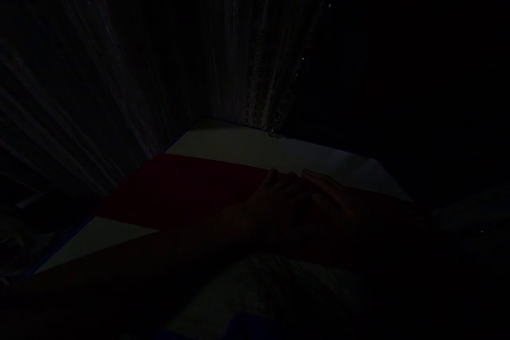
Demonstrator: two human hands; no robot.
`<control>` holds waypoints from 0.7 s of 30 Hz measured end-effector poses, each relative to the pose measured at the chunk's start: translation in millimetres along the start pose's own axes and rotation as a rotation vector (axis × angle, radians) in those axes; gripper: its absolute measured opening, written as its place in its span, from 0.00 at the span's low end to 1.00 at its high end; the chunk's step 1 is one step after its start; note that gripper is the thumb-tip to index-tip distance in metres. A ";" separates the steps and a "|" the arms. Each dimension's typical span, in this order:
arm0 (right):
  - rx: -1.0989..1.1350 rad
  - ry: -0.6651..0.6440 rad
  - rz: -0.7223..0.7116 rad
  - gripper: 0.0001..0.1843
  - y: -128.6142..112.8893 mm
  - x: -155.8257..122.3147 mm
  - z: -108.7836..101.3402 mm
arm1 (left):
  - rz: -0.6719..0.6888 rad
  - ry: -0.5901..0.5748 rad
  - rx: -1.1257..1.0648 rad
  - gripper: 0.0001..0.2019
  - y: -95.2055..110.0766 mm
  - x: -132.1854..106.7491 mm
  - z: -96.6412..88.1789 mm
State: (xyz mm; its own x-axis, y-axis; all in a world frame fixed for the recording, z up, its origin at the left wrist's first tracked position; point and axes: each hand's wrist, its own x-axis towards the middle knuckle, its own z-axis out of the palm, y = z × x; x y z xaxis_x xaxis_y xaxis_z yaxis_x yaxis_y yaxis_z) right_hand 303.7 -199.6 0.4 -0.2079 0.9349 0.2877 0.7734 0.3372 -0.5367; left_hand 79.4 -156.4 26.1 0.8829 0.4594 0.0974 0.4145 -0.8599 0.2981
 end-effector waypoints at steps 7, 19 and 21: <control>-0.050 -0.071 -0.044 0.34 2.1 -5.6 5.9 | 0.003 -0.007 0.008 0.41 1.8 0.5 -3.5; -0.022 -0.146 0.048 0.35 3.9 -9.5 11.5 | 0.010 -0.029 0.033 0.40 1.5 0.7 -2.7; -0.052 -0.136 0.065 0.36 6.0 -9.5 10.3 | 0.008 -0.037 0.028 0.41 1.9 1.5 -2.1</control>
State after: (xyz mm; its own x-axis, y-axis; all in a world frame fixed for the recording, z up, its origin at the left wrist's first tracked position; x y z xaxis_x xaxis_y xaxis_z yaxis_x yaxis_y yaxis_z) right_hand 304.2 -205.4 -13.8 -0.2324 0.9622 0.1419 0.8174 0.2723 -0.5077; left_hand 81.1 -156.8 28.8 0.8937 0.4440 0.0643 0.4125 -0.8697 0.2711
